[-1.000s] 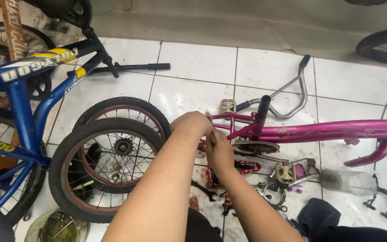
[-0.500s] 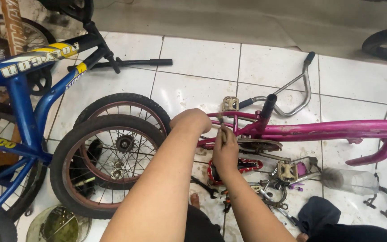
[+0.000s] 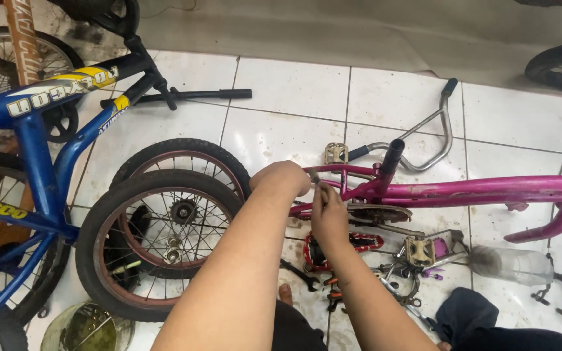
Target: A person is cleaning and maintaining a pink bicycle frame using a cloth and tools while sitting on the floor.
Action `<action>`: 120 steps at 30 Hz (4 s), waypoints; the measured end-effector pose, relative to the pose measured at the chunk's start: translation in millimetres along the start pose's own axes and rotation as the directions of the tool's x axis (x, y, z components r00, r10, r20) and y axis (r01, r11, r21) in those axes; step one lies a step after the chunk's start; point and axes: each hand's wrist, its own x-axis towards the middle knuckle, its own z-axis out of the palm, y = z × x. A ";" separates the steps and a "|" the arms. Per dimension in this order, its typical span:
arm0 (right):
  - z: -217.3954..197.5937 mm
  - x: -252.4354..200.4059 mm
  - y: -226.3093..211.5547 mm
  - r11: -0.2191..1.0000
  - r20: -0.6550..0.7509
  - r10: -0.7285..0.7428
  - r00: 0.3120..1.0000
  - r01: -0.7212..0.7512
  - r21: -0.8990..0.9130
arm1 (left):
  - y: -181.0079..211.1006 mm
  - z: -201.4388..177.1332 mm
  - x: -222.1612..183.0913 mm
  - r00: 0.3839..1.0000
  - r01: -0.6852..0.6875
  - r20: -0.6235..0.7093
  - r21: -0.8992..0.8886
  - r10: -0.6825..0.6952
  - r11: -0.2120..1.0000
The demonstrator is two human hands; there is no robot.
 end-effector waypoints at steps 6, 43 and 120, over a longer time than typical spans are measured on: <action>-1.2 7.5 -23.2 1.000 0.173 0.016 0.985 -0.020 0.019 | 2.6 -3.8 -0.3 1.000 0.011 -0.005 0.031 -0.011 0.999; -314.9 -18.3 -56.5 0.735 0.401 0.135 0.906 0.179 -0.653 | 38.5 30.3 37.7 0.934 -0.273 -0.199 0.133 0.296 0.953; -389.9 -10.7 103.7 0.765 0.511 0.642 0.571 -0.444 -0.466 | 135.7 29.0 -79.0 0.984 -0.175 0.012 -0.090 0.176 0.980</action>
